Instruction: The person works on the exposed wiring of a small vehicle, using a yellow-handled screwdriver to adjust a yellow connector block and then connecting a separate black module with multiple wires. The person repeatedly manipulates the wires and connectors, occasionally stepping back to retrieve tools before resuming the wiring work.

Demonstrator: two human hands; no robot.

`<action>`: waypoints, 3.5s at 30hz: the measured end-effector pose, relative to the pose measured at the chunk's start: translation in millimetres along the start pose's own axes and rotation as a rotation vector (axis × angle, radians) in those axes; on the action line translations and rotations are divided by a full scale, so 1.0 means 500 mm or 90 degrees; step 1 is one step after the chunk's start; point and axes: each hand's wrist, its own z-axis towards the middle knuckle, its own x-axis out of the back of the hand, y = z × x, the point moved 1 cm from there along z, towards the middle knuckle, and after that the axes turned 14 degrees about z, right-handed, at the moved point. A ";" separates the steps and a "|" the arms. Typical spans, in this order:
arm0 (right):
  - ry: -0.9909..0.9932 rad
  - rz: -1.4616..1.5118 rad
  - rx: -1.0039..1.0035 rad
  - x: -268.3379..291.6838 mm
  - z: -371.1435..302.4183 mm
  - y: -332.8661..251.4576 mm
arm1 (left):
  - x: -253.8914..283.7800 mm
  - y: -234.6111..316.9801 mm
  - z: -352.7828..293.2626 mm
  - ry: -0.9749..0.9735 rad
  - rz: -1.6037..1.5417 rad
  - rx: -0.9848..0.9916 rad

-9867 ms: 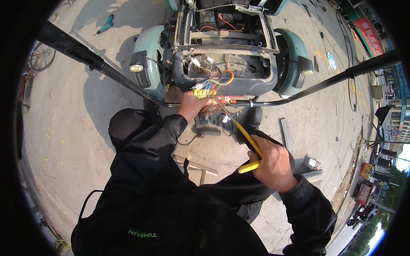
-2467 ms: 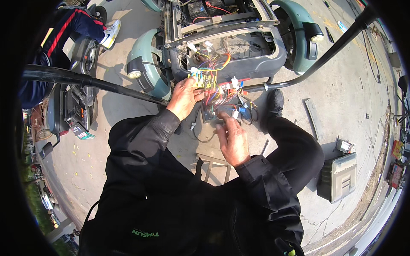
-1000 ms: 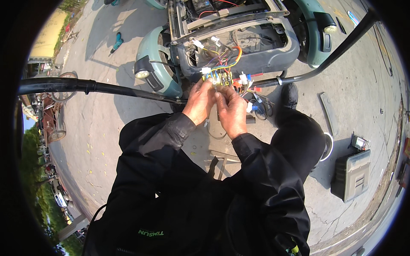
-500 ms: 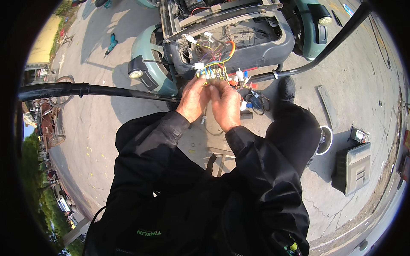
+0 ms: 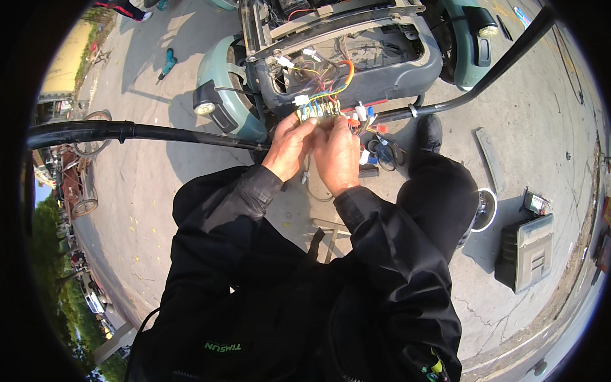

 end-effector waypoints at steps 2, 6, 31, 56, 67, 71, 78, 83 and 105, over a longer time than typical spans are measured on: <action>0.009 -0.031 0.021 0.001 -0.002 0.003 | 0.004 -0.001 0.003 -0.023 -0.008 -0.010; -0.028 -0.058 0.044 0.009 -0.027 0.004 | 0.014 -0.006 0.009 -0.019 0.002 0.011; 0.124 0.046 -0.107 0.126 -0.050 0.035 | 0.020 -0.005 0.019 -0.032 -0.023 0.020; -0.158 -0.235 0.066 0.097 -0.136 0.107 | 0.009 -0.003 0.018 -0.024 -0.077 0.004; -0.085 -0.148 0.220 0.082 -0.123 0.052 | 0.006 0.000 0.015 -0.010 -0.061 0.011; -0.086 -0.274 0.003 0.084 -0.096 0.063 | 0.006 0.000 0.016 -0.013 -0.059 0.003; 0.048 0.081 -0.145 0.104 -0.024 0.090 | 0.009 -0.002 0.015 -0.004 -0.055 0.018; 0.140 0.019 -0.057 0.089 0.000 0.136 | 0.017 -0.004 0.016 -0.038 -0.048 0.008; -0.004 0.065 0.002 0.076 -0.042 0.029 | 0.017 0.007 0.009 -0.051 -0.068 0.013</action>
